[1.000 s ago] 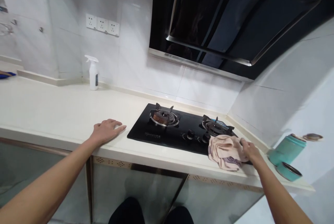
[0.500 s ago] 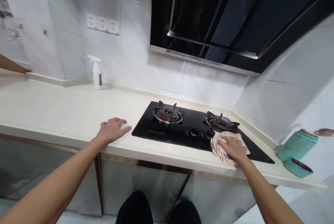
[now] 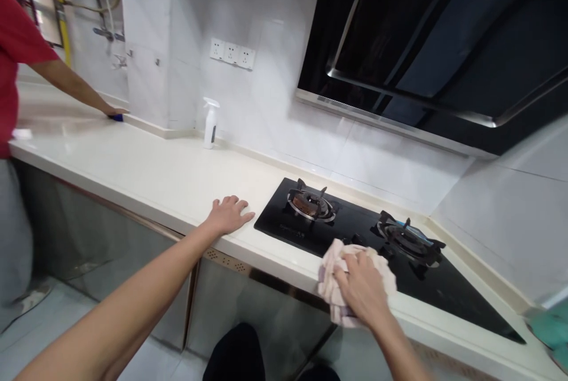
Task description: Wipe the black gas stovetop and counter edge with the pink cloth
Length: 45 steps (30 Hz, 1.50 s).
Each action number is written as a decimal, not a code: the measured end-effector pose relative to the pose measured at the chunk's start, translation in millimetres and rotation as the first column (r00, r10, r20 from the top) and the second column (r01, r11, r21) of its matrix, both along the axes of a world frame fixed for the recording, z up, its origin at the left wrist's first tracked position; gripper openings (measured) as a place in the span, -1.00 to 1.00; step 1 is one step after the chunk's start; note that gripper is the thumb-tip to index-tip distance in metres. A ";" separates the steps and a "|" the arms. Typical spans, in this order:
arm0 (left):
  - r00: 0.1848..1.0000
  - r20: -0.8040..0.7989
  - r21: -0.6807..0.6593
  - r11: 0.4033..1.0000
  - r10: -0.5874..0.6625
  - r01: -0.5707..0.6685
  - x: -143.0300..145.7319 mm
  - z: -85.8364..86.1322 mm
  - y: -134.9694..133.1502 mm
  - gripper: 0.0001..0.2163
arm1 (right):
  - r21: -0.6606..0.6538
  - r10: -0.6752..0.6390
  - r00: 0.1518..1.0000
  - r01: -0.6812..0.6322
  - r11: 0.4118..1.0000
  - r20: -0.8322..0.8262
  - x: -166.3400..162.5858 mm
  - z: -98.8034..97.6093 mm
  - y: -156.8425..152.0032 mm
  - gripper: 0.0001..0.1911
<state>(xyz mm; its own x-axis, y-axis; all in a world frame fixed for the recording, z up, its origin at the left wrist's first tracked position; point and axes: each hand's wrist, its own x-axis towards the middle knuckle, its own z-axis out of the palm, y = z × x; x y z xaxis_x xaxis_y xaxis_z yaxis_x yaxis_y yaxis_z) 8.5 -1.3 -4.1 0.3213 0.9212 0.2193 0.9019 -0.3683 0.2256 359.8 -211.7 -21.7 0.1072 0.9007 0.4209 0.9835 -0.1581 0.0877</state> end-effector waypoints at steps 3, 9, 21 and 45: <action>1.000 0.008 0.038 0.999 -0.008 0.008 -0.8 -2.4 -3.1 -0.44 | -0.009 0.136 0.990 -0.137 0.991 -0.039 -56.6 8.5 37.4 -0.66; 0.999 0.047 0.067 0.998 -0.010 0.007 -6.6 -4.2 -2.3 -0.60 | -0.019 0.332 0.925 -0.341 0.940 -0.187 -135.7 28.0 114.0 -0.64; 0.955 0.257 0.208 0.974 -0.146 0.093 37.5 13.6 -54.4 -0.55 | 0.319 0.667 0.511 -0.609 0.726 -0.542 -65.3 21.5 96.4 -0.61; 0.889 0.042 -0.002 0.890 -0.455 0.456 55.8 23.4 -71.6 -0.70 | -0.020 0.189 0.973 -0.193 0.981 -0.135 9.9 -33.4 49.7 -0.45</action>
<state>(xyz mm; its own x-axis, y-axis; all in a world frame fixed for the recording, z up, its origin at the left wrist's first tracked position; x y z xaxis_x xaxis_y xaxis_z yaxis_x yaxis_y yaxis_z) 64.4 -72.8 19.3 0.6976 0.6784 0.2304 0.6262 -0.7336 0.2639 369.7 -162.0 -55.1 -0.0155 0.9228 0.3849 0.9985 0.0345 -0.0424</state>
